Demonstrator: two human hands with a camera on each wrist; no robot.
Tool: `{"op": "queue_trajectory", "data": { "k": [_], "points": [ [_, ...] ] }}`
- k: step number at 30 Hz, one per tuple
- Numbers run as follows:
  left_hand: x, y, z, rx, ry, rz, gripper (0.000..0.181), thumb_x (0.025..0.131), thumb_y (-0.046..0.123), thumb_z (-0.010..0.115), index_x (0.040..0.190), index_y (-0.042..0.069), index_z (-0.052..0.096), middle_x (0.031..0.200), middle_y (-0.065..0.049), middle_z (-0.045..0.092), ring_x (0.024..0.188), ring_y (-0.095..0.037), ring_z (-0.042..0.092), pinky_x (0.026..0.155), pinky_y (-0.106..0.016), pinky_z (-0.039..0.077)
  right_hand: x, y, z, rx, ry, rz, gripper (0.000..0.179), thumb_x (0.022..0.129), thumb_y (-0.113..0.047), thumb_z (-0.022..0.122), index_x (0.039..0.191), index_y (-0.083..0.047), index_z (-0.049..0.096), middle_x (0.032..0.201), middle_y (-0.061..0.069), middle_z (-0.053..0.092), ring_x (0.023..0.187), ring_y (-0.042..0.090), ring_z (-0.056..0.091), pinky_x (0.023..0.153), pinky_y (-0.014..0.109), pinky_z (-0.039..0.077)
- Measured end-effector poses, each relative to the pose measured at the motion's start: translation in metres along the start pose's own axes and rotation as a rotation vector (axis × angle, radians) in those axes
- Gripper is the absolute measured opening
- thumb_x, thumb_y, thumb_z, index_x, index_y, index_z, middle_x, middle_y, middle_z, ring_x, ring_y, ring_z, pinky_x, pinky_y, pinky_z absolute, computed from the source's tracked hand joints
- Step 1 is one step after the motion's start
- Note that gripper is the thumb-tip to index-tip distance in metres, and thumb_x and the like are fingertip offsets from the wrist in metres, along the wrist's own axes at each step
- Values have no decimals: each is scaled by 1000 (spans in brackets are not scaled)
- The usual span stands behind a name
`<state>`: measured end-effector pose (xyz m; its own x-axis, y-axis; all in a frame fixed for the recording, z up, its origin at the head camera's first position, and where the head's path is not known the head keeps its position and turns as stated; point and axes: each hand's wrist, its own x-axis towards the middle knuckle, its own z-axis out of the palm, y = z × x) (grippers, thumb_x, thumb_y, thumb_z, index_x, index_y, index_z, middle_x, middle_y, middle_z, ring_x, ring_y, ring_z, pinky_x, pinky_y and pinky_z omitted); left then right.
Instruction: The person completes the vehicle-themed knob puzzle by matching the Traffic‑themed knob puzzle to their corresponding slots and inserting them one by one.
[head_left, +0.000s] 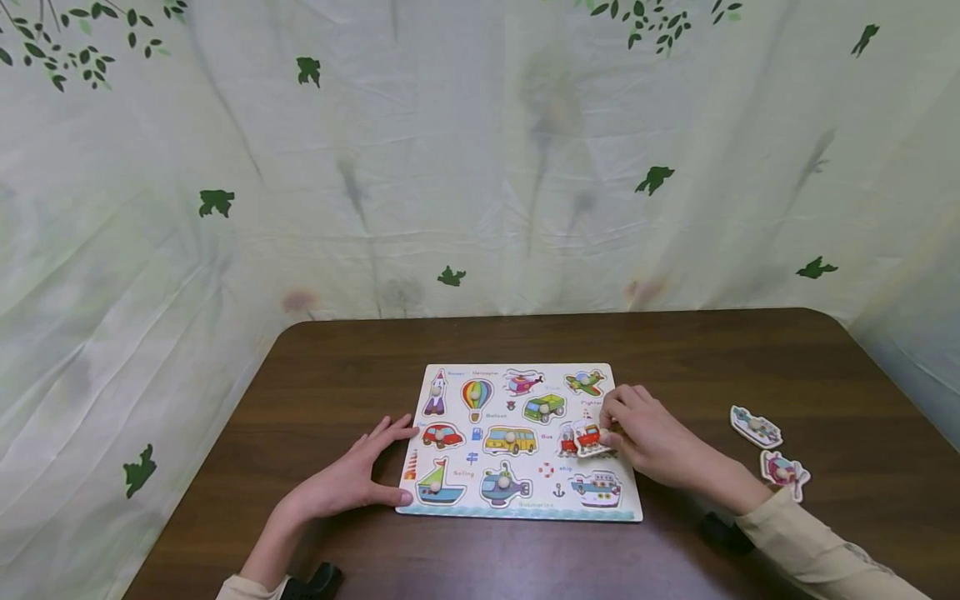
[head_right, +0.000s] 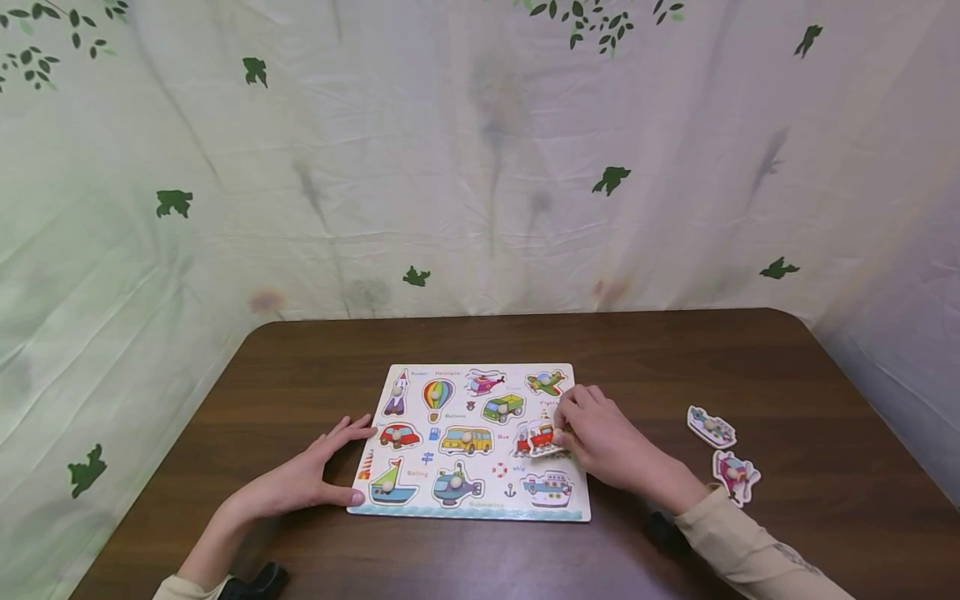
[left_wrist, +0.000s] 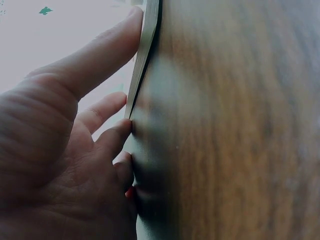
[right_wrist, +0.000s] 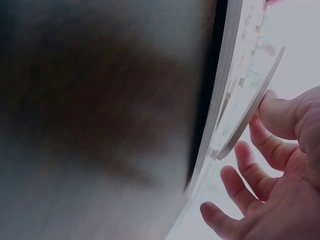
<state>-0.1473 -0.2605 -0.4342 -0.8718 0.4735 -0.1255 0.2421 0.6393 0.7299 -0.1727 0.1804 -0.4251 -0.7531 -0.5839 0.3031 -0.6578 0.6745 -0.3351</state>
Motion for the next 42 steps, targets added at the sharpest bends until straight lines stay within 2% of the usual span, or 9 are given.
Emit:
{"op": "queue_trajectory", "data": {
  "k": [6, 12, 17, 30, 35, 42],
  "points": [
    [0, 0, 0, 8, 0, 7, 81, 77, 42, 83, 145, 20, 46, 161, -7, 24, 148, -39, 1, 113, -64, 1, 3, -2, 4, 0, -22, -9, 25, 86, -12, 77, 83, -21, 53, 98, -2, 49, 95, 21, 44, 81, 40, 38],
    [0, 0, 0, 12, 3, 10, 81, 77, 42, 83, 145, 20, 46, 160, -7, 25, 148, -39, 2, 113, -64, 1, 6, -4, 8, -44, -42, 2, 27, 85, -14, 78, 80, -24, 54, 98, -2, 49, 97, 23, 46, 81, 41, 39],
    [0, 0, 0, 7, 1, 3, 81, 77, 42, 83, 145, 20, 46, 160, -7, 25, 148, -39, 1, 112, -65, 1, 8, -5, 11, -93, -50, 5, 27, 84, -17, 78, 79, -25, 54, 97, -2, 49, 96, 22, 45, 79, 40, 39],
    [0, 1, 0, 5, -5, -3, 81, 76, 41, 83, 145, 19, 46, 160, -9, 24, 148, -39, 1, 112, -65, 1, 13, -8, 12, -114, -64, -11, 28, 82, -19, 80, 77, -25, 53, 99, -2, 52, 95, 20, 45, 81, 41, 41],
    [0, 2, 0, 3, -2, -2, 81, 77, 41, 83, 145, 19, 46, 160, -9, 25, 148, -39, 1, 112, -65, 1, 14, -8, 14, -99, -74, -24, 27, 82, -20, 80, 76, -25, 55, 98, -3, 52, 95, 20, 44, 80, 40, 40],
    [0, 2, -1, 3, -5, -10, 82, 77, 41, 83, 146, 19, 45, 160, -8, 25, 148, -39, 1, 112, -65, 1, 18, 0, 12, 17, -103, -15, 25, 81, -20, 81, 73, -28, 60, 102, -4, 55, 98, 20, 44, 81, 40, 39]
  ]
}}
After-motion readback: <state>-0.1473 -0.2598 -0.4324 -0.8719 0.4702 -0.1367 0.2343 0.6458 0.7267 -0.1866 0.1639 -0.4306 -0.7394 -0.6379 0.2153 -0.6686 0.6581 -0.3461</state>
